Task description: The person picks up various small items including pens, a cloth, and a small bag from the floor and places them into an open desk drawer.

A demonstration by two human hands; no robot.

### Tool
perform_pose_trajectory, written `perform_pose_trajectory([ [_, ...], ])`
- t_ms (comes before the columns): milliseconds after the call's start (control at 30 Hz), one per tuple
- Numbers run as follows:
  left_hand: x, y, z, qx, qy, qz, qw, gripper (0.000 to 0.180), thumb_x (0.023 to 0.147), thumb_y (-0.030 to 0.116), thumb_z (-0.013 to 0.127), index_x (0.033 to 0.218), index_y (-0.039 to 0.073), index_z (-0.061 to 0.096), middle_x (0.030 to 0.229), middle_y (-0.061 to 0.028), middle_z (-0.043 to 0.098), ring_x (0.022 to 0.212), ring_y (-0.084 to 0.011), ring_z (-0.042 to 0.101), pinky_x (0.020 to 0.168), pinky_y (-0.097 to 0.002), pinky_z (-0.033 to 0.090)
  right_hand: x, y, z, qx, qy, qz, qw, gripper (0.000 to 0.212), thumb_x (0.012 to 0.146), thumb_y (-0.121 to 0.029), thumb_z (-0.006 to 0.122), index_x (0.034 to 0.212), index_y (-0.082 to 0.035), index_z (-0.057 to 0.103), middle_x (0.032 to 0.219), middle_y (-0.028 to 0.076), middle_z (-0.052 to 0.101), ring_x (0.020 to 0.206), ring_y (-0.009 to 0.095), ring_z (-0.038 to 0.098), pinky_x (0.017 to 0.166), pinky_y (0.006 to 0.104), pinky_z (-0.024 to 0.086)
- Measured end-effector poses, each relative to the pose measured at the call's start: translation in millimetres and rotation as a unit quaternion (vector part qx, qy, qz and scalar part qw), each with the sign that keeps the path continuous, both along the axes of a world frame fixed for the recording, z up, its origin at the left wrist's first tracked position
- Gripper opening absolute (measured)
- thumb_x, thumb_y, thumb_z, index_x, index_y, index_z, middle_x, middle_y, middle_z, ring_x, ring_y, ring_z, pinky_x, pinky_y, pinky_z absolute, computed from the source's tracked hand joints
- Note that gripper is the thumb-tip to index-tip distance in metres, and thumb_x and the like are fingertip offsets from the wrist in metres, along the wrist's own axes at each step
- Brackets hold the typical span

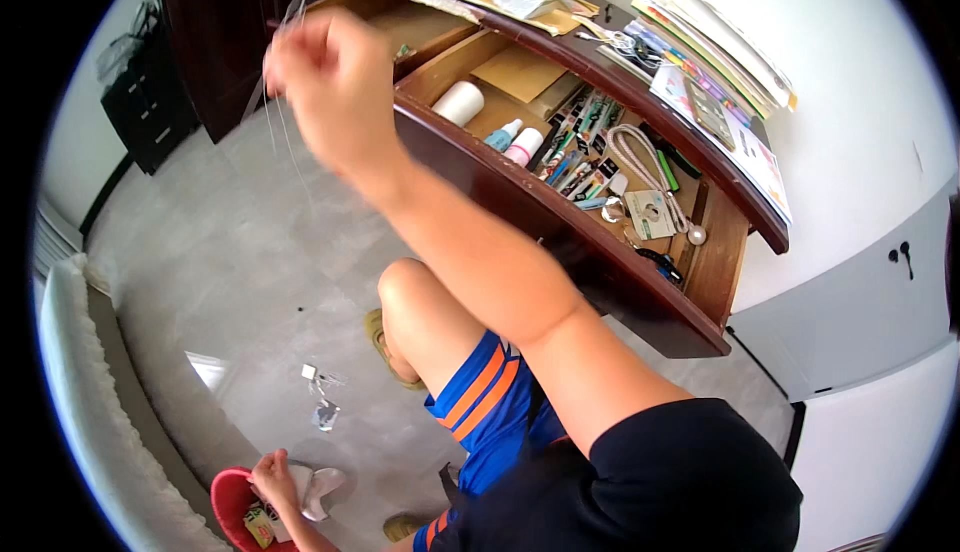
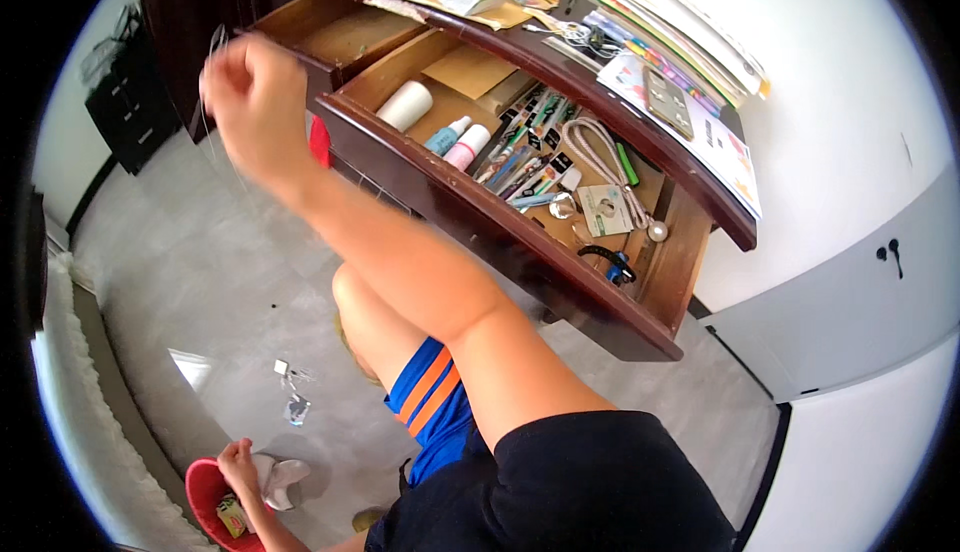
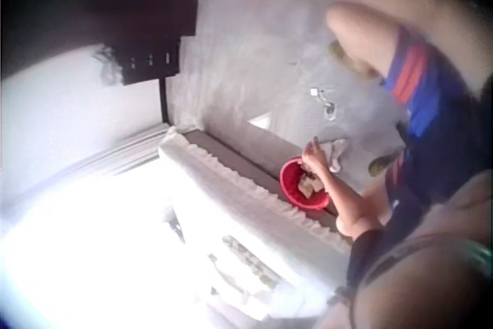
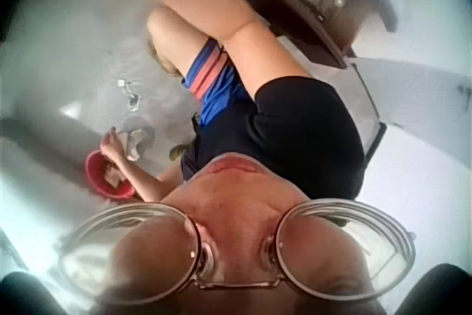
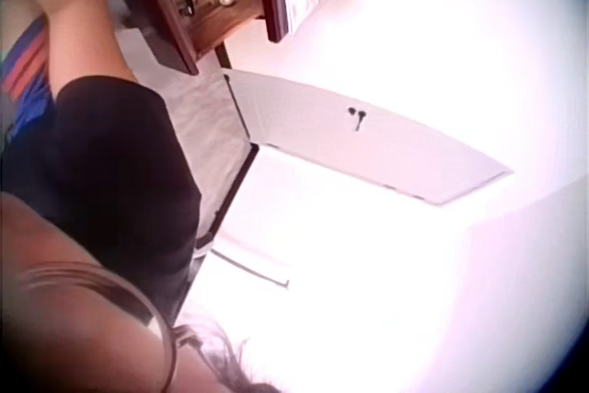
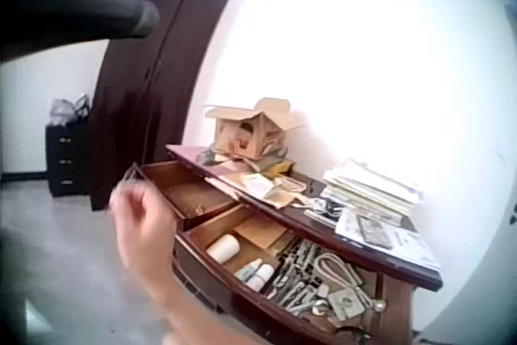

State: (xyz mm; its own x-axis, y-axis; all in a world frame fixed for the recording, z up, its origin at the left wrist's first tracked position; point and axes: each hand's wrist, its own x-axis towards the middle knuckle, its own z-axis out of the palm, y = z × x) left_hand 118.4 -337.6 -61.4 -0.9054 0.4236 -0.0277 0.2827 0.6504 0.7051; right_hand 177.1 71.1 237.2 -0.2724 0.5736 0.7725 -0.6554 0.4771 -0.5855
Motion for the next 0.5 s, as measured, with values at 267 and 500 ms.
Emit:
perform_pose_trajectory([
  [267, -4, -8, -27, 0.026, -0.019, 0.026, 0.999, 0.024, 0.072, 0.018, 0.062, 0.067, -0.005, 0.063, 0.046, -0.0073, 0.048, 0.046, -0.0104, 0.042, 0.046, -0.0293, 0.036, 98, 106, 162, 0.105, -0.083, -0.444, 0.886, 0.017, 0.079, -0.015, 0.058, 0.082, 0.001, 0.062, 0.074, 0.013, 0.065, 0.066, 0.019, 0.061, 0.065, 0.0333, 0.049],
  [500, 13, -11, -20, -0.036, -0.022, 0.02, 0.999, 0.025, 0.074, 0.02, 0.066, 0.075, -0.005, 0.065, 0.054, -0.0106, 0.057, 0.052, -0.0133, 0.053, 0.053, -0.0295, 0.044, 146, 185, 89, 0.165, -0.228, -0.319, 0.905, 0.01, 0.083, -0.012, 0.058, 0.084, -0.002, 0.06, 0.073, 0.007, 0.064, 0.064, 0.013, 0.06, 0.059, 0.025, 0.048],
])
